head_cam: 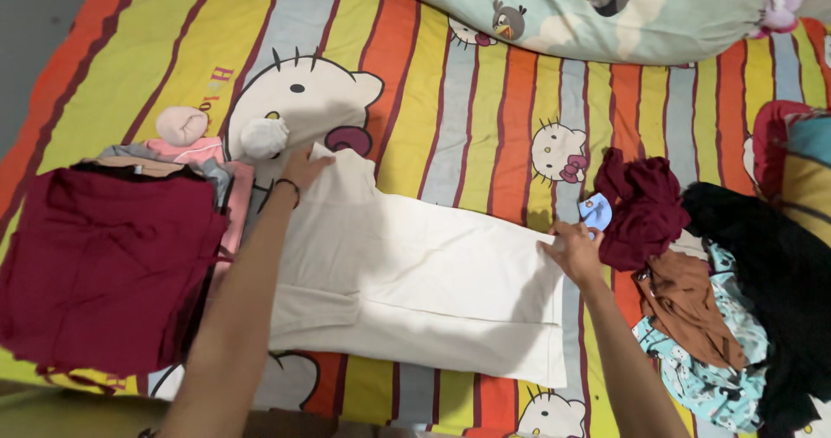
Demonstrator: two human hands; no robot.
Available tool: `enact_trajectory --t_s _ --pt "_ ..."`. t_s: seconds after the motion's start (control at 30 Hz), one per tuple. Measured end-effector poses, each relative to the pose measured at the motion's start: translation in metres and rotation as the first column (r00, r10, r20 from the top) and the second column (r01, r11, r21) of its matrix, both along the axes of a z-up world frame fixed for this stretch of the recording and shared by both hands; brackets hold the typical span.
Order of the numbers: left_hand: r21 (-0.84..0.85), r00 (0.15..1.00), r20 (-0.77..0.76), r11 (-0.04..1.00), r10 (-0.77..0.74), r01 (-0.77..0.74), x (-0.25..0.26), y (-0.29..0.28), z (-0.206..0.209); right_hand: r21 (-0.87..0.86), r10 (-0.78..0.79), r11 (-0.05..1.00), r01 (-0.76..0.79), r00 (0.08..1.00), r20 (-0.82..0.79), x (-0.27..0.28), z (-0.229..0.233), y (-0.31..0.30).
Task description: The person folds several garments on a bed, including a maroon top, a white t-shirt, a brown t-shirt, light blue pajama pants, and a black t-shirt. Each item is smoothed, folded into a neat rectangle, and stacked on the left side of the bed.
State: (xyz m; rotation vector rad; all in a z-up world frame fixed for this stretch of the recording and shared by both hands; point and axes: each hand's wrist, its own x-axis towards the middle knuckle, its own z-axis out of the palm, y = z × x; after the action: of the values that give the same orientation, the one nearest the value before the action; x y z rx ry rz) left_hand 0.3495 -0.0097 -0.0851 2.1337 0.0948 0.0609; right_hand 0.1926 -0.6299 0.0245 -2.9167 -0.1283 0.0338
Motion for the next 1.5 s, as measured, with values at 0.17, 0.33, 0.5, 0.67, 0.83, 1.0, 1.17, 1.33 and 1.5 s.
enact_trajectory --t_s 0.17,0.33,0.5,0.67,0.83,1.0,1.17,1.33,1.5 --pt "-0.371 0.979 -0.026 0.912 -0.200 0.176 -0.058 0.020 0.071 -0.062 0.126 0.991 -0.121 0.989 0.083 -0.041 0.033 -0.001" --pt "-0.102 0.979 -0.066 0.977 -0.194 0.187 -0.160 0.045 0.100 0.035 0.076 0.996 -0.083 0.983 0.169 -0.096 0.029 -0.002" --pt "0.116 0.929 -0.296 0.957 -0.223 0.267 -0.259 0.050 0.086 0.030 0.061 0.998 -0.060 0.998 -0.005 -0.161 0.010 0.006" --pt "0.371 0.955 -0.291 0.913 -0.058 0.169 -0.300 0.048 0.056 0.057 0.018 0.998 -0.014 0.998 -0.061 -0.194 -0.012 0.011" --pt "0.336 0.979 -0.184 0.942 0.084 -0.017 -0.269 0.055 0.017 0.707 -0.382 0.600 0.374 0.911 -0.157 -0.178 -0.042 -0.003" --pt "0.438 0.936 0.259 0.835 0.238 -0.334 -0.212 0.048 -0.023 0.690 -0.460 0.410 0.597 0.788 -0.410 -0.121 -0.073 -0.011" --pt "0.354 0.935 -0.060 0.883 0.351 -0.308 -0.177 0.049 -0.041 0.568 -0.542 0.487 0.663 0.740 -0.399 -0.099 -0.086 -0.014" --pt "0.326 0.913 -0.127 0.886 0.387 -0.330 -0.172 0.069 -0.039 0.542 -0.658 0.542 0.642 0.726 -0.201 -0.103 -0.092 -0.019" --pt "0.300 0.956 0.109 0.907 0.274 -0.294 -0.187 0.055 -0.009 0.745 -0.615 0.452 0.491 0.776 -0.138 -0.109 -0.082 -0.010"
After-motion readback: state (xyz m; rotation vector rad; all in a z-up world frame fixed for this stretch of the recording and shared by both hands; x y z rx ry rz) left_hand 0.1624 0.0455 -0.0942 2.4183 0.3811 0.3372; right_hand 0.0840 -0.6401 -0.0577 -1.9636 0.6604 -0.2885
